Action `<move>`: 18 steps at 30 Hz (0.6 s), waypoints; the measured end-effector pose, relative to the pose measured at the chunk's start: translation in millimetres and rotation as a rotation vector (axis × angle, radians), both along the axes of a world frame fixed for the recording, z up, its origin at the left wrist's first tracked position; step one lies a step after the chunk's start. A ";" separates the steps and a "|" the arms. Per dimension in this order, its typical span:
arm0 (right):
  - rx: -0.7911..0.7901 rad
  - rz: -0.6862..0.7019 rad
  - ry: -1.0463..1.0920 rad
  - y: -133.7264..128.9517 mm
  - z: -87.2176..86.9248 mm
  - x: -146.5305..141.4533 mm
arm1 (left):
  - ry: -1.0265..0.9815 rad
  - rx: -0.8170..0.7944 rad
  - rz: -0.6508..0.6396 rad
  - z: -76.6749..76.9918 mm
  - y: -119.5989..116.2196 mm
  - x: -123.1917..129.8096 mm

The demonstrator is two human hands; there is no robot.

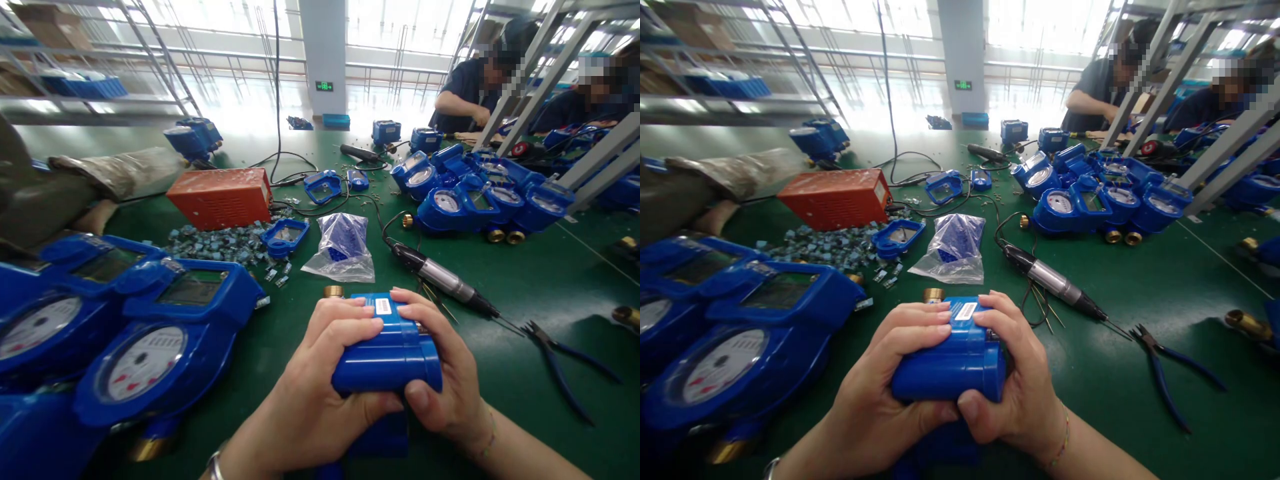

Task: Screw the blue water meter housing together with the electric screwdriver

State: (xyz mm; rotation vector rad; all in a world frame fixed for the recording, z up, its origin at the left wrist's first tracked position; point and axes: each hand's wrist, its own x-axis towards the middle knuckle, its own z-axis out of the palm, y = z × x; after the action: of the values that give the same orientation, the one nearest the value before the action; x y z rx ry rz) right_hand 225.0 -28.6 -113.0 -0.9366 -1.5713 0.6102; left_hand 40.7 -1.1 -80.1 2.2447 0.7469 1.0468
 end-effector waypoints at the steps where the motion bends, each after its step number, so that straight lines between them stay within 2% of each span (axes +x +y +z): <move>1: 0.000 -0.006 -0.006 -0.2 -0.1 -0.3 | 0.000 -0.005 -0.001 -0.3 0.2 -0.3; 11: -0.046 0.007 0.010 -2.8 1.6 -0.4 | 0.014 -0.028 -0.001 -0.3 0.2 -0.9; 15: -0.103 0.038 0.078 0.1 -5.3 4.8 | 0.047 -0.102 0.026 3.0 0.7 -4.5; 18: -0.259 0.075 0.261 7.9 -16.3 9.4 | -0.132 -0.200 0.110 -1.7 14.0 -16.3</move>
State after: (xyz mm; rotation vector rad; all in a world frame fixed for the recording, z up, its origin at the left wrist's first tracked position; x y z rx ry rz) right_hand 234.3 -20.7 -129.4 -0.9484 -1.3177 0.9675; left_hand 24.5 12.9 -81.8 1.9648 0.8844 1.1081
